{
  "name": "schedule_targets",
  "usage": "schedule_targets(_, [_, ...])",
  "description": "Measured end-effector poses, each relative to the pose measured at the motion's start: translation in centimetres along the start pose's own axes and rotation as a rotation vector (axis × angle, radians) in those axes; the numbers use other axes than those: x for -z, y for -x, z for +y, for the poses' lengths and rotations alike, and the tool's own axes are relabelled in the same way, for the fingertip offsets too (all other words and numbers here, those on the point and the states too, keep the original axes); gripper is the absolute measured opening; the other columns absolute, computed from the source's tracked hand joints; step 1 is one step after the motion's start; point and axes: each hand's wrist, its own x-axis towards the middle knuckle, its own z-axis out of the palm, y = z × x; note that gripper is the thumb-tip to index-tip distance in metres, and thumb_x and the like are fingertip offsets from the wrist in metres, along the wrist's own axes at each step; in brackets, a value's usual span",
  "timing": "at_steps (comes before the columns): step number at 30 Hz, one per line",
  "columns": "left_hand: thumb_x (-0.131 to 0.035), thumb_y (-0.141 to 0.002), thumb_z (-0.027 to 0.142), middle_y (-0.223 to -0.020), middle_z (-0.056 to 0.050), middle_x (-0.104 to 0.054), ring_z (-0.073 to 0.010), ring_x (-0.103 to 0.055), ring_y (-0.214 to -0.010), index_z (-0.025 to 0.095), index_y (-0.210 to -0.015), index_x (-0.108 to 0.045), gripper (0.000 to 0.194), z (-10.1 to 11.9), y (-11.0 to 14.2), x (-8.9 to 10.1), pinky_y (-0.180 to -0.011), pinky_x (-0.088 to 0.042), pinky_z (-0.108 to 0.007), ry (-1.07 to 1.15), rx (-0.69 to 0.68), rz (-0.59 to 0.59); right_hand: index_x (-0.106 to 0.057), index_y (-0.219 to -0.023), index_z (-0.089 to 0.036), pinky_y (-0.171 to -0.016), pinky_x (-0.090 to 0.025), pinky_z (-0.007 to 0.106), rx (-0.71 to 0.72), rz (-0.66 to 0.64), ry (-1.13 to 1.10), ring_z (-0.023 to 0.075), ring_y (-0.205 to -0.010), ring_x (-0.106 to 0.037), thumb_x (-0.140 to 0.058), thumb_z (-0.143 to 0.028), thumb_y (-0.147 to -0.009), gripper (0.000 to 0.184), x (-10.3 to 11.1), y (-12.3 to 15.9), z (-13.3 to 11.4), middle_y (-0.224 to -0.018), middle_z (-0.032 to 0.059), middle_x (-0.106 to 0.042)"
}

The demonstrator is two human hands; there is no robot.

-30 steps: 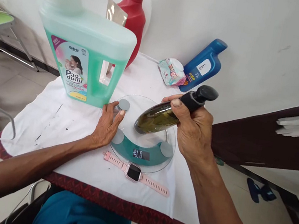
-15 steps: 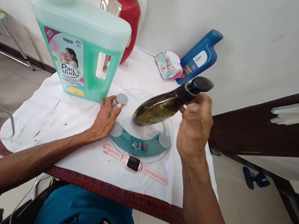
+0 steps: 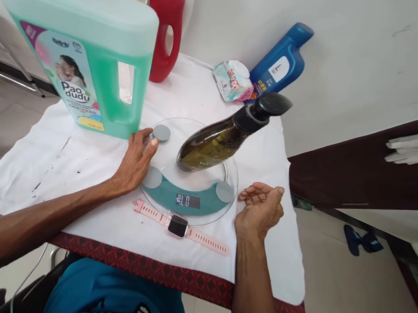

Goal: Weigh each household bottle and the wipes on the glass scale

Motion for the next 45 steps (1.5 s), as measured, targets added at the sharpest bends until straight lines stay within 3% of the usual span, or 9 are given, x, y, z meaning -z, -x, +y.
schedule_targets(21, [-0.030,-0.106,0.076,-0.155,-0.022,-0.053,-0.0334,-0.049,-0.149,0.017,-0.146,-0.048,0.073,0.7,0.2,0.2,-0.130,-0.037,-0.059,-0.036,0.041,-0.032,-0.065,-0.071,-0.022,-0.046,-0.042,0.025,-0.029,-0.051,0.015,0.0129,-0.049,-0.054,-0.065,-0.083,-0.081,0.062,0.1,-0.1,-0.2,-0.057,-0.0008,-0.058])
schedule_targets(25, [-0.030,-0.105,0.079,-0.154,-0.023,-0.053,-0.0349,-0.050,-0.148,0.016,-0.146,-0.048,0.077,0.6,0.2,0.1,-0.129,-0.038,-0.060,-0.028,0.040,-0.016,-0.066,-0.073,-0.022,-0.051,-0.044,0.027,-0.008,-0.060,0.030,0.0140,-0.055,-0.057,-0.067,-0.081,-0.081,0.060,-0.3,0.2,-1.5,-0.061,-0.0004,-0.060])
schedule_targets(27, [-0.031,-0.104,0.080,-0.152,-0.022,-0.055,-0.0357,-0.049,-0.149,0.018,-0.144,-0.049,0.076,0.5,0.2,0.1,-0.129,-0.038,-0.061,-0.018,0.034,-0.011,-0.070,-0.079,-0.022,-0.061,-0.049,0.029,0.052,-0.117,0.060,0.0171,-0.069,-0.066,-0.066,-0.081,-0.085,0.059,-0.9,0.4,-3.0,-0.072,0.0025,-0.067])
schedule_targets(30, [-0.032,-0.105,0.078,-0.152,-0.022,-0.055,-0.0363,-0.047,-0.151,0.019,-0.143,-0.050,0.072,0.4,0.3,0.0,-0.129,-0.038,-0.061,-0.006,0.032,-0.006,-0.075,-0.102,-0.024,-0.088,-0.056,0.039,0.193,-0.331,0.089,0.0239,-0.101,-0.075,-0.058,-0.081,-0.093,0.061,-2.8,1.1,-6.1,-0.102,0.0081,-0.078])
schedule_targets(32, [-0.033,-0.106,0.077,-0.152,-0.022,-0.054,-0.0367,-0.047,-0.151,0.019,-0.144,-0.050,0.071,0.4,0.3,0.0,-0.129,-0.038,-0.063,0.007,0.037,0.001,-0.072,-0.118,-0.027,-0.105,-0.054,0.046,0.288,-0.505,0.082,0.0271,-0.120,-0.072,-0.057,-0.079,-0.094,0.059,-4.7,1.7,-8.2,-0.123,0.0086,-0.077])
schedule_targets(34, [-0.034,-0.105,0.076,-0.153,-0.021,-0.054,-0.0373,-0.048,-0.151,0.019,-0.146,-0.049,0.072,0.5,0.3,-0.1,-0.129,-0.038,-0.064,0.019,0.045,0.004,-0.068,-0.125,-0.031,-0.112,-0.052,0.049,0.339,-0.623,0.094,0.0287,-0.128,-0.069,-0.069,-0.076,-0.089,0.058,-6.8,2.6,-9.8,-0.133,0.0071,-0.074])
schedule_targets(38, [-0.035,-0.104,0.077,-0.151,-0.021,-0.054,-0.0378,-0.050,-0.150,0.018,-0.147,-0.050,0.074,0.6,0.4,-0.2,-0.128,-0.039,-0.066,0.038,0.067,0.014,-0.069,-0.121,-0.028,-0.092,-0.060,0.046,0.296,-0.624,0.145,0.0276,-0.107,-0.072,-0.088,-0.063,-0.076,0.060,-10.0,4.4,-11.6,-0.118,0.0061,-0.078])
schedule_targets(42, [-0.037,-0.104,0.077,-0.149,-0.020,-0.054,-0.0374,-0.051,-0.148,0.018,-0.148,-0.051,0.076,0.6,0.4,-0.5,-0.128,-0.039,-0.066,0.061,0.084,0.032,-0.074,-0.093,-0.023,-0.074,-0.058,0.037,0.301,-0.559,0.120,0.0206,-0.079,-0.069,-0.083,-0.058,-0.083,0.038,-10.9,5.1,-11.9,-0.089,0.0030,-0.075])
schedule_targets(45, [-0.038,-0.104,0.077,-0.147,-0.018,-0.054,-0.0369,-0.055,-0.143,0.019,-0.151,-0.051,0.075,0.5,0.5,-0.7,-0.126,-0.041,-0.067,0.072,0.114,0.038,-0.075,-0.088,-0.021,-0.069,-0.056,0.036,0.289,-0.465,0.050,0.0198,-0.072,-0.067,-0.082,-0.060,-0.085,0.039,-11.0,3.1,-12.1,-0.082,0.0024,-0.073])
